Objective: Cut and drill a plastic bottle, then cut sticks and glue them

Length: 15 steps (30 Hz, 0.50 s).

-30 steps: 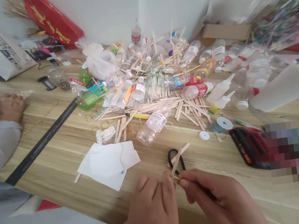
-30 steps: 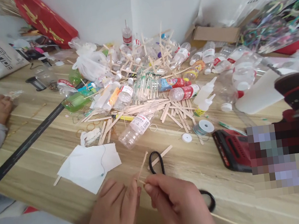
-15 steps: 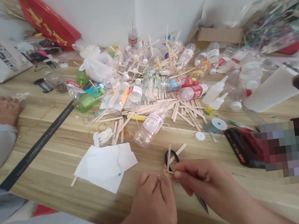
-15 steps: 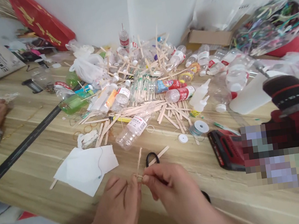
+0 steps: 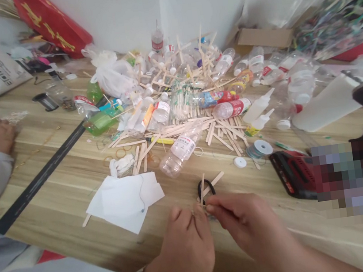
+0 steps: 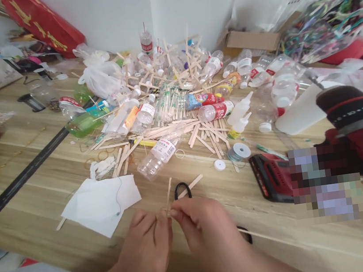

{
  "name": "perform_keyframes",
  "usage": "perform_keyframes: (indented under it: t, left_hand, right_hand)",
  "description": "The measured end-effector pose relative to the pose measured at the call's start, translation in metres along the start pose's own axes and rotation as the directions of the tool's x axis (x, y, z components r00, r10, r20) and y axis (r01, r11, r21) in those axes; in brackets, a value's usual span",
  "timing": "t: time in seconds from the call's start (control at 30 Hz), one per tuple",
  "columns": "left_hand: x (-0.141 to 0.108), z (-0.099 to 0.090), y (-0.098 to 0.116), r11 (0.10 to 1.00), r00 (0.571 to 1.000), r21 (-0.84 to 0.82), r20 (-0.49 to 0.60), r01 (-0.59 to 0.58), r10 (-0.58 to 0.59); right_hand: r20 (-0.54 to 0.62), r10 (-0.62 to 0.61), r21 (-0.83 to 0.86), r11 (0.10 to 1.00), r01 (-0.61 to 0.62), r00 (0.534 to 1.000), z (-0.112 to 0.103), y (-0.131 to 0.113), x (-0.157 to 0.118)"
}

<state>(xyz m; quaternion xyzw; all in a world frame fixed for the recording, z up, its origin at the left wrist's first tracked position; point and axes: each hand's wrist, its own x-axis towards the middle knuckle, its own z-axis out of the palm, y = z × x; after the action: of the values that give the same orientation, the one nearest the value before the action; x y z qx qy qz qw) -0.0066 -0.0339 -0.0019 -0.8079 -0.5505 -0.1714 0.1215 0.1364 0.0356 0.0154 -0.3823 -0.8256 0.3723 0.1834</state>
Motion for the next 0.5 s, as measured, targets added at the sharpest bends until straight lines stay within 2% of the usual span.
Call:
perform_keyframes:
  t: [0.03,0.1,0.17,0.2,0.23,0.27,0.3,0.33,0.37,0.4,0.47,0.5]
  left_hand:
    - [0.0,-0.002,-0.001,0.998,0.999,0.044,0.009,-0.038,0.038]
    - [0.0,-0.006,-0.003,0.988,0.993,0.103,0.024,-0.115,0.113]
    - [0.0,-0.006,-0.005,0.976,0.984,0.128,0.046,-0.174,0.169]
    - [0.001,-0.005,-0.005,0.973,0.981,0.127,0.064,-0.192,0.186]
    - [0.001,-0.003,-0.006,0.975,0.979,0.11,0.091,-0.193,0.183]
    - [0.003,-0.001,-0.006,0.982,0.979,0.072,0.121,-0.174,0.164]
    - [0.004,0.001,-0.007,0.992,0.979,0.013,0.164,-0.129,0.125]
    - [0.006,0.004,-0.008,0.996,0.977,-0.059,0.2,-0.06,0.07]
    - [0.009,0.005,-0.008,0.992,0.973,-0.128,0.233,0.023,0.007]
    - [0.011,0.006,-0.009,0.978,0.965,-0.18,0.255,0.107,-0.058]
    - [0.015,0.008,-0.009,0.949,0.954,-0.222,0.245,0.226,-0.17]
    - [0.016,0.008,-0.009,0.943,0.954,-0.213,0.216,0.255,-0.21]
  right_hand:
    - [0.093,0.121,0.166,0.977,-0.135,0.988,-0.003,-0.001,0.004]
    - [0.291,0.254,0.394,0.847,-0.357,0.923,-0.008,-0.001,0.012]
    - [0.4,0.289,0.467,0.752,-0.465,0.87,-0.01,0.002,0.014]
    - [0.401,0.292,0.443,0.768,-0.463,0.868,-0.01,0.004,0.013]
    - [0.359,0.282,0.375,0.829,-0.414,0.89,-0.009,0.008,0.011]
    - [0.268,0.24,0.258,0.915,-0.31,0.933,-0.008,0.011,0.007]
    - [0.162,0.144,0.085,0.984,-0.159,0.976,-0.006,0.014,0.003]
    - [0.068,0.0,-0.128,0.992,0.008,0.998,-0.004,0.017,-0.001]
    - [0.014,-0.16,-0.334,0.929,0.156,0.987,-0.004,0.02,-0.005]
    - [-0.002,-0.303,-0.499,0.826,0.261,0.953,-0.003,0.021,-0.009]
    - [0.01,-0.468,-0.671,0.652,0.353,0.884,-0.004,0.023,-0.013]
    - [0.001,-0.5,-0.703,0.615,0.356,0.866,-0.004,0.023,-0.013]
